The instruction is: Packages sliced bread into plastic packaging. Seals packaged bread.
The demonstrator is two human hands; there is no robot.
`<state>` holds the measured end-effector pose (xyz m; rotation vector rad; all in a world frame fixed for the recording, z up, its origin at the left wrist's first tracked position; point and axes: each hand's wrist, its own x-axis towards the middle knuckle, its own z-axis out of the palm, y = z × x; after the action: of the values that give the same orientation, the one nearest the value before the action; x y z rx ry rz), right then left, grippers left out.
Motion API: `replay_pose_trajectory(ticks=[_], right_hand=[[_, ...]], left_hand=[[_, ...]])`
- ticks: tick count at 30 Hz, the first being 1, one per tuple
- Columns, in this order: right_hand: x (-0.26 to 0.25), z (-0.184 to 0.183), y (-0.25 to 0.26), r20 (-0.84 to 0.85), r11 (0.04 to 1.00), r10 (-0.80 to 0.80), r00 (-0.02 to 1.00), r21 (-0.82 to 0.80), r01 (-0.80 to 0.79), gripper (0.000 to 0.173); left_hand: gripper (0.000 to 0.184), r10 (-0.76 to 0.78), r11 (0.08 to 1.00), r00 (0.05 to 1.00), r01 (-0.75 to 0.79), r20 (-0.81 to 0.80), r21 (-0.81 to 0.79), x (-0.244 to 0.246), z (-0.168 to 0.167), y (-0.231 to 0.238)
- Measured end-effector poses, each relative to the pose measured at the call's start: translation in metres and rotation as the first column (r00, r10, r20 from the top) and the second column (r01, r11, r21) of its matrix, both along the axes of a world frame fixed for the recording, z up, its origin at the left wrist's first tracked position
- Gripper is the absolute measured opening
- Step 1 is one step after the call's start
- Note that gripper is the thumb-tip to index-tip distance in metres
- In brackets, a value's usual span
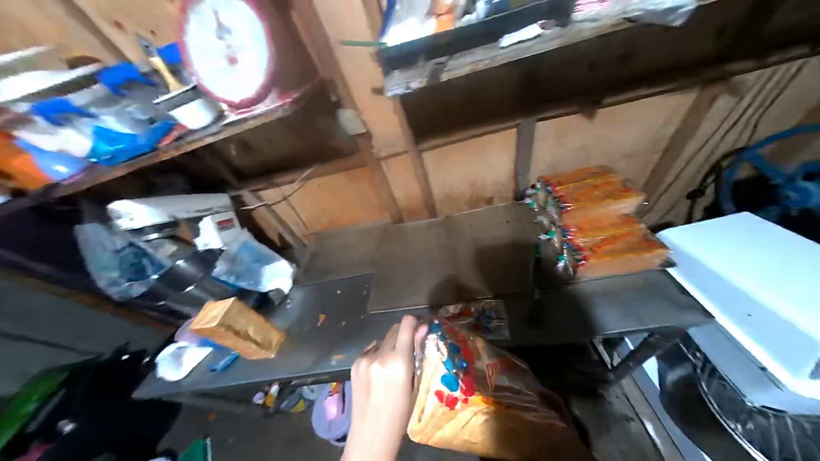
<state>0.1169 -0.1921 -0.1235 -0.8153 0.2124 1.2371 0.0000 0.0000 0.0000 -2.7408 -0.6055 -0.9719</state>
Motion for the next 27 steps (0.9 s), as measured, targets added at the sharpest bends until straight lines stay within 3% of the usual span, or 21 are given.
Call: replay_pose_trajectory(ticks=[4, 9, 11, 12, 13, 14, 15, 16, 17, 18, 19, 20, 22, 25, 27], right_hand=[[0.037, -0.025, -0.043, 0.043, 0.978, -0.203, 0.978, 0.055, 0.201, 0.039], [0.132, -0.003, -0.084, 0.066, 0.958, -0.259, 0.964, -0.112, 0.265, 0.038], [0.177, -0.024, -0.106, 0.056, 0.954, -0.239, 0.969, -0.172, 0.245, 0.037], [0.197, -0.063, -0.122, 0.128, 0.960, -0.259, 0.957, -0.072, 0.269, 0.035], [0.218, -0.125, -0.142, 0.258, 0.932, -0.304, 0.917, 0.281, 0.229, 0.034], [0.240, -0.155, -0.154, 0.369, 0.899, -0.313, 0.875, 0.412, 0.148, 0.035], [0.253, -0.126, -0.165, 0.347, 0.968, -0.239, 0.907, 0.161, 0.193, 0.036], [0.269, -0.074, -0.165, 0.211, 0.955, -0.150, 0.966, -0.223, 0.197, 0.036], [0.288, -0.048, -0.160, 0.133, 0.872, -0.133, 0.982, -0.456, 0.179, 0.035], [0.303, -0.055, -0.169, 0.174, 0.878, -0.130, 0.976, -0.438, 0.195, 0.035], [0.318, -0.090, -0.185, 0.300, 0.941, -0.155, 0.941, -0.245, 0.233, 0.037], [0.337, -0.149, -0.193, 0.516, 0.965, -0.215, 0.829, -0.020, 0.263, 0.040], [0.381, -0.186, -0.184, 0.568, 0.951, -0.155, 0.808, -0.135, 0.277, 0.036], [0.417, -0.187, -0.174, 0.570, 0.922, 0.109, 0.814, -0.364, 0.131, 0.041], [0.431, -0.211, -0.170, 0.674, 0.907, 0.260, 0.691, -0.416, 0.065, 0.056]], left_hand=[[0.033, 0.018, 0.924, 0.998, -0.041, -0.065, -0.381, 0.049, -0.014, -0.039], [0.033, -0.245, 0.836, 0.960, 0.280, 0.136, -0.472, 0.132, -0.035, -0.057], [0.030, -0.272, 0.794, 0.950, 0.312, 0.154, -0.522, 0.181, -0.046, -0.074], [0.029, -0.287, 0.764, 0.947, 0.319, 0.148, -0.560, 0.204, -0.051, -0.085], [0.029, -0.316, 0.723, 0.939, 0.333, 0.138, -0.606, 0.227, -0.055, -0.096], [0.029, -0.350, 0.672, 0.927, 0.348, 0.133, -0.654, 0.249, -0.060, -0.108], [0.029, -0.371, 0.626, 0.917, 0.362, 0.144, -0.690, 0.270, -0.069, -0.119], [0.029, -0.371, 0.602, 0.915, 0.367, 0.159, -0.709, 0.291, -0.082, -0.128], [0.029, -0.347, 0.608, 0.922, 0.362, 0.174, -0.707, 0.311, -0.097, -0.133], [0.029, -0.309, 0.637, 0.934, 0.342, 0.177, -0.691, 0.328, -0.114, -0.135], [0.028, -0.267, 0.675, 0.949, 0.307, 0.166, -0.671, 0.342, -0.132, -0.134], [0.028, -0.222, 0.699, 0.966, 0.253, 0.133, -0.669, 0.351, -0.148, -0.132], [0.029, -0.142, 0.692, 0.989, 0.127, 0.038, -0.711, 0.357, -0.174, -0.130], [0.027, -0.032, 0.684, 0.998, 0.062, 0.055, -0.726, 0.358, -0.209, -0.135], [0.026, 0.025, 0.647, 0.998, 0.026, 0.056, -0.762, 0.359, -0.230, -0.137]])
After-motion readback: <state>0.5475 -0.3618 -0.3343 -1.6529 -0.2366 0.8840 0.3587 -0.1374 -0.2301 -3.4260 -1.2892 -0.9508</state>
